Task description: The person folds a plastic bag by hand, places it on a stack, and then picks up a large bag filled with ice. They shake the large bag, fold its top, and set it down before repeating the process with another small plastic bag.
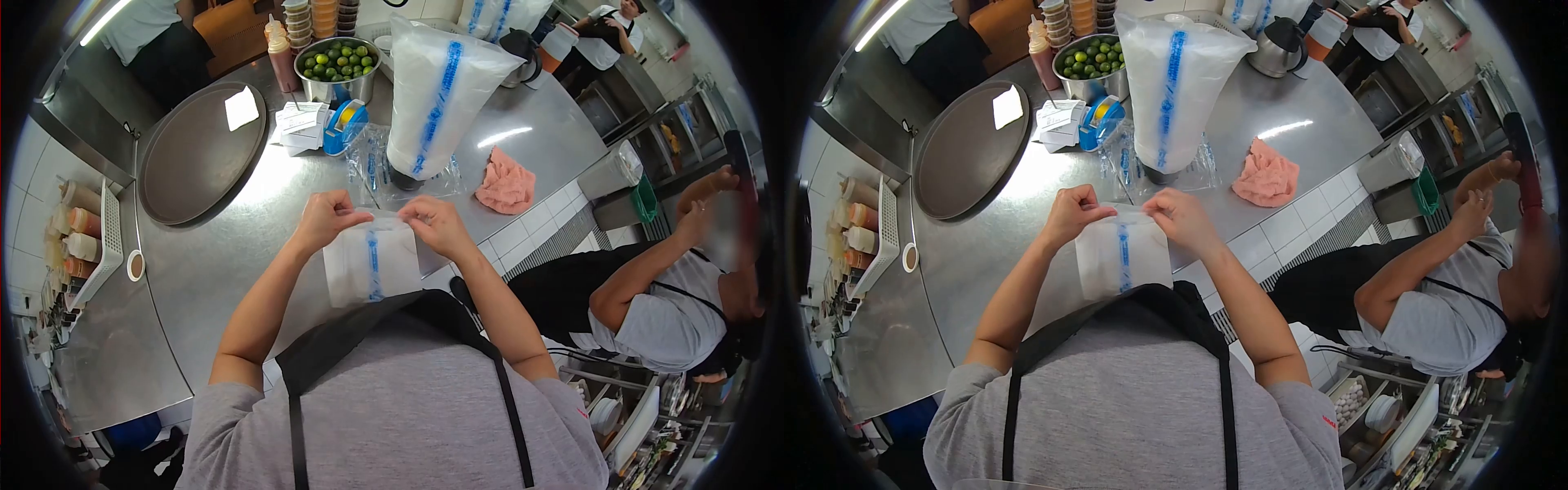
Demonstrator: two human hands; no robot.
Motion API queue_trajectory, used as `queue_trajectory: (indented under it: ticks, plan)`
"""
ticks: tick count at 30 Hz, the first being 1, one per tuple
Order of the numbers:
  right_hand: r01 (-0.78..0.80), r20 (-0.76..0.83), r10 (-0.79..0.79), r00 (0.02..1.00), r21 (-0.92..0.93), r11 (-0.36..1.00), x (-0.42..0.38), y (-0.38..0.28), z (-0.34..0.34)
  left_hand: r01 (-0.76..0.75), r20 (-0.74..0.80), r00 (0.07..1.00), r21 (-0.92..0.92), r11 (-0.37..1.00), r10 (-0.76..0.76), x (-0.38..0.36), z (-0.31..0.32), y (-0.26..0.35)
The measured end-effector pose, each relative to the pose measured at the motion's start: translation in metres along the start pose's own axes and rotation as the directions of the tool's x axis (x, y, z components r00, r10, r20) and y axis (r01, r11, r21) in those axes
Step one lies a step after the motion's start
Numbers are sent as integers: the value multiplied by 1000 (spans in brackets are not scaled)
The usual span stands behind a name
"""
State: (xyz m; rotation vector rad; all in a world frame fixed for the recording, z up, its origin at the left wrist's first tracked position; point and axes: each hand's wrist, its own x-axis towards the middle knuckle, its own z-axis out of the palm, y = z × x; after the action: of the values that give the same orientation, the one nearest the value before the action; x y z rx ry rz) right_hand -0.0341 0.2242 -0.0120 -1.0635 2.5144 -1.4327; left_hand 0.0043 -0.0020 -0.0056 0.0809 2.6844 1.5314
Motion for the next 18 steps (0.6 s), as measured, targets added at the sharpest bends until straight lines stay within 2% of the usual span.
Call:
queue_trajectory:
  ticks: [2,3,5,6,8,9,10,11,12,13,14,15,17,18]
  plan:
    - [-80,-64,91,994,157,984,3,-5,3,-215,-21,975,145,966,220,6,4,-4]
    - [-78,-63,89,994,157,984,4,-8,2,-214,-24,975,146,966,220,8,5,-5]
    - [-231,52,233,971,-40,972,6,-19,-2,-332,23,943,62,941,331,13,6,-5]
    - [-230,50,232,971,-41,972,7,-23,-4,-333,23,943,62,941,333,15,3,-2]
    - [-298,152,287,946,54,953,8,-28,-10,-71,171,978,-273,959,121,18,-5,4]
    - [-297,148,286,947,53,954,9,-28,-12,-217,177,955,-124,968,236,23,-13,6]
    - [-295,176,257,950,246,923,11,-27,-16,-219,176,955,-123,968,239,27,-19,7]
    - [-288,200,221,955,430,855,13,-27,-19,-213,157,954,-254,944,257,30,-26,10]
    - [-282,198,215,956,429,858,16,-28,-23,-207,135,952,-379,902,275,33,-32,14]
    - [-147,12,152,988,338,930,19,-30,-28,-280,66,941,-399,873,332,35,-40,19]
    - [-21,-168,59,984,216,976,23,-32,-32,-292,60,938,-396,871,341,36,-45,21]
    - [-8,-173,45,984,208,978,27,-34,-36,-258,73,945,-438,861,320,38,-50,23]
    - [98,-265,-81,961,51,994,32,-40,-44,-205,81,955,-510,835,284,42,-54,33]
    - [117,-269,-103,957,35,993,33,-44,-46,-229,68,950,-507,831,303,43,-54,40]
